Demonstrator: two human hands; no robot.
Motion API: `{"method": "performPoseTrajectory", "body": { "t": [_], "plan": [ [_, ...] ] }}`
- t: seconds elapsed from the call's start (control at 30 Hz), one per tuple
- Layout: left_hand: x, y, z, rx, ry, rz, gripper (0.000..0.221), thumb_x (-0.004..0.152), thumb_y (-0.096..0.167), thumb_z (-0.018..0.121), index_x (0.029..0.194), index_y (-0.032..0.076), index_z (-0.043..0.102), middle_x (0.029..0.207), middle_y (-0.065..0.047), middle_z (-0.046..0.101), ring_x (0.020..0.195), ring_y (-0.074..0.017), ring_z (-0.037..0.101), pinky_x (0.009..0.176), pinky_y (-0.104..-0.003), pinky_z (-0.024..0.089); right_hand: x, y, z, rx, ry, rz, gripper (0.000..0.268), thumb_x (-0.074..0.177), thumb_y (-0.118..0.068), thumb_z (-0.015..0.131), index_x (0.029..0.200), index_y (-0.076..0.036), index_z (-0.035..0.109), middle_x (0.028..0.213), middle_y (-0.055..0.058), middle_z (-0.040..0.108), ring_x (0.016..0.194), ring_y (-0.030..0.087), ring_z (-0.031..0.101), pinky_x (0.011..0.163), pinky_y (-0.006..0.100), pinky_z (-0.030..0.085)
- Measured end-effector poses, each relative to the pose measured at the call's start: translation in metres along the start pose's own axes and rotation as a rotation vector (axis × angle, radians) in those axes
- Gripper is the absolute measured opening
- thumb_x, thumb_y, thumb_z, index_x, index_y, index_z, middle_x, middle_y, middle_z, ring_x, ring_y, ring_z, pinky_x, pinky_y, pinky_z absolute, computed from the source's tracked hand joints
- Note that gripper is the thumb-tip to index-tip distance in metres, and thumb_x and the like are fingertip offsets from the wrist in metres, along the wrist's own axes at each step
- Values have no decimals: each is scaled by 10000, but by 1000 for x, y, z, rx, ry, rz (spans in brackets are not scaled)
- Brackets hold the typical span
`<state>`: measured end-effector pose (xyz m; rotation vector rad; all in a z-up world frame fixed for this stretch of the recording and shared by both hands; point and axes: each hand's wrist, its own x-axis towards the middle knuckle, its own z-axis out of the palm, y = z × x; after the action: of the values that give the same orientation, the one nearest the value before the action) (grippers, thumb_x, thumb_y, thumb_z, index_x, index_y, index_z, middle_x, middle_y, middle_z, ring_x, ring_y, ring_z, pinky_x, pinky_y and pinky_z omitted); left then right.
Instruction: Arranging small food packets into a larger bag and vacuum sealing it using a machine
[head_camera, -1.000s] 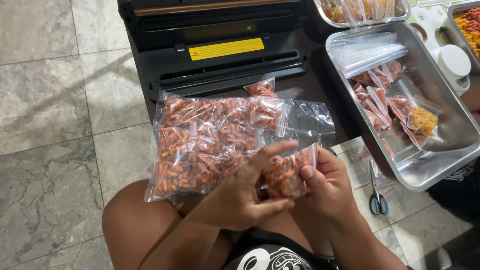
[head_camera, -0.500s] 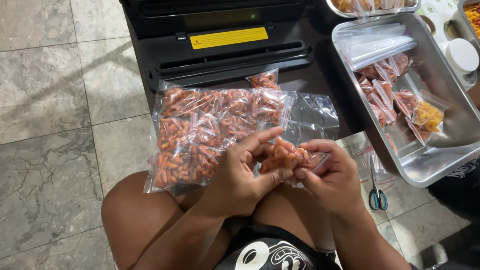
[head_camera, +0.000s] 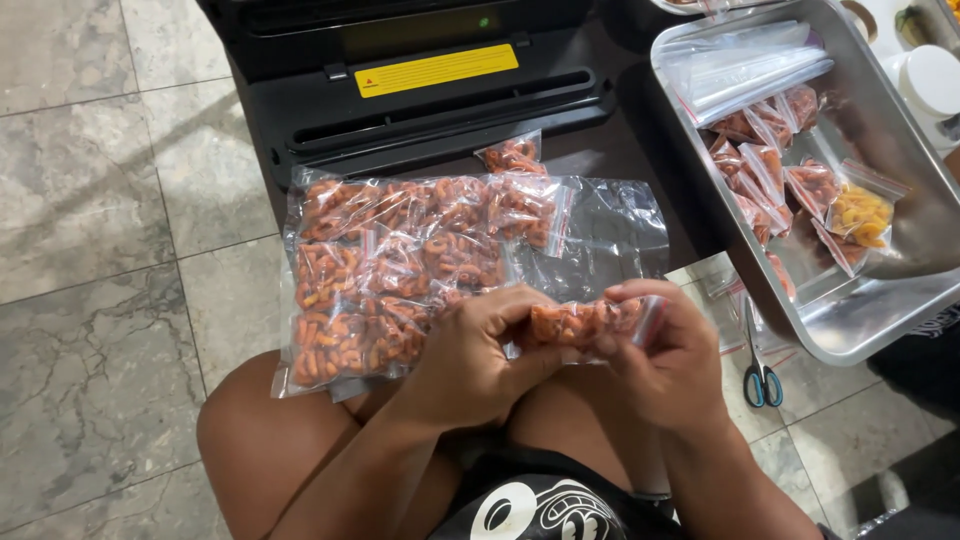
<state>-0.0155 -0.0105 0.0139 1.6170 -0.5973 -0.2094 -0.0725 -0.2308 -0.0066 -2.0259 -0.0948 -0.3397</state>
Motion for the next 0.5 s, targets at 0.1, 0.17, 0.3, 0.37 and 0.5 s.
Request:
{"method": "performPoseTrajectory", "body": {
  "t": [0.1, 0.17, 0.3, 0.37, 0.5],
  "plan": [
    [4, 3, 13, 28, 7, -213, 247, 789, 395, 825, 714, 188, 712, 510, 77, 668, 541, -116, 704, 612, -231, 537, 6, 16, -11, 173, 9, -99, 368, 851, -202, 789, 1094, 46, 663, 544, 42, 639, 481, 44, 611, 469, 149, 513],
    [2, 4, 12, -16, -7, -188, 236, 836, 376, 797, 721, 184, 723, 491, 59, 678, 521, -78, 694, 581, -204, 535, 6, 16, -18, 102, 59, -133, 428, 815, -238, 824, 1110, 31, 670, 544, 22, 552, 460, 24, 542, 436, 140, 467],
    [1, -5, 12, 51, 55, 82, 190, 989, 182, 621, 948, 61, 762, 742, -12, 787, 614, -92, 764, 584, -229, 640, -10, 25, -42, -160, 249, -200, 488, 861, -322, 771, 1205, -69, 536, 984, 98, 663, 660, 87, 528, 561, 203, 338],
    [0, -7, 3, 47, 91, 52, 221, 994, 204, 604, 939, 61, 762, 736, -16, 787, 590, -94, 765, 542, -225, 637, -5, 28, -59, -272, 349, -273, 370, 960, -136, 693, 1241, -18, 482, 1030, 121, 546, 624, 114, 466, 572, 231, 324],
    [-1, -8, -7, 66, 232, -5, 240, 993, 242, 610, 970, 59, 764, 758, -33, 785, 591, -93, 742, 537, -205, 638, 7, 43, -81, -525, 384, -474, 175, 1067, 23, 697, 954, 87, 580, 1042, 371, 668, 1024, 445, 700, 933, 491, 599]
  ]
}}
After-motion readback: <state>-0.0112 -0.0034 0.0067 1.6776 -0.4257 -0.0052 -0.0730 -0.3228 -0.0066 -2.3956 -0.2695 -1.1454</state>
